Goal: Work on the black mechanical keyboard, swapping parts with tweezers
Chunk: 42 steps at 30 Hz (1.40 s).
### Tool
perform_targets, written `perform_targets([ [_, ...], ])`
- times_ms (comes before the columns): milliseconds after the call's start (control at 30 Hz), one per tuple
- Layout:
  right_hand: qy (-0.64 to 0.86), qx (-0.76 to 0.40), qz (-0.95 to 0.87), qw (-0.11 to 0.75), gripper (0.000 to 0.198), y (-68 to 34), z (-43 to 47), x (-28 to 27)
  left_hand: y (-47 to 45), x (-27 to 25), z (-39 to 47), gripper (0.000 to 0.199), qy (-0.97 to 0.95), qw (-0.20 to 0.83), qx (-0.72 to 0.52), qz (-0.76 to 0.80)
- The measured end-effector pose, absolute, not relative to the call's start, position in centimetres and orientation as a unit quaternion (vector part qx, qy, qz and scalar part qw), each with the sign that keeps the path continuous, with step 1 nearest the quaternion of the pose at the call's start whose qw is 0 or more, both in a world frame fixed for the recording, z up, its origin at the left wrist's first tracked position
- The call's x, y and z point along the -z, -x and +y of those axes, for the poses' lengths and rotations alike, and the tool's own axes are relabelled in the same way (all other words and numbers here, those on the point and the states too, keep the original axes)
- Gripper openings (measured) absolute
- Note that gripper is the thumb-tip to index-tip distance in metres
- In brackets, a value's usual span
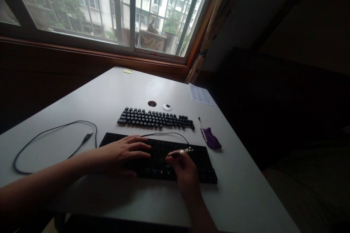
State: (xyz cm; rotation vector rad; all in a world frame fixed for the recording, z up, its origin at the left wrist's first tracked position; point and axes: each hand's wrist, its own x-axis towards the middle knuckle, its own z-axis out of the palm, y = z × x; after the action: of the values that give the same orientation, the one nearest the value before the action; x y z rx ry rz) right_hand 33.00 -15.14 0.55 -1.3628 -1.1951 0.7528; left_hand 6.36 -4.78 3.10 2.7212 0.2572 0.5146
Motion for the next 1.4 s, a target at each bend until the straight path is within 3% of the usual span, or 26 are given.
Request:
perform_targets([
  [200, 0.469, -0.330, -0.604, 0.553, 0.005, -31.1, -14.0, -2.4, -6.8, -3.0, -4.4, 0.035, -0.918, 0.278, -0.255, 0.126],
  [433, 0.409, -0.343, -0.637, 0.556, 0.005, -29.2, -12.5, -3.4, -6.8, -3.9, -4.6, 0.034, -0.778, 0.563, -0.237, 0.148],
  [567, 0.392, -0.345, -0.649, 0.554, 0.005, -28.6, -12.1, -3.2, -6.8, -3.3, -4.4, 0.033, -0.705, 0.655, -0.228, 0.152],
  [1067, 0.365, -0.390, -0.621, 0.574, 0.005, -28.4, -12.2, -2.0, -7.0, -3.0, -4.5, 0.029, -0.650, 0.707, -0.234, 0.150],
  [1233, 0.349, -0.428, -0.600, 0.579, 0.005, -27.9, -12.4, -2.1, -7.0, -2.7, -4.6, 0.037, -0.646, 0.718, -0.217, 0.141],
  [1400, 0.351, -0.390, -0.578, 0.625, 0.005, -28.5, -12.3, -2.1, -6.9, -2.5, -4.6, 0.043, -0.661, 0.709, -0.198, 0.144],
])
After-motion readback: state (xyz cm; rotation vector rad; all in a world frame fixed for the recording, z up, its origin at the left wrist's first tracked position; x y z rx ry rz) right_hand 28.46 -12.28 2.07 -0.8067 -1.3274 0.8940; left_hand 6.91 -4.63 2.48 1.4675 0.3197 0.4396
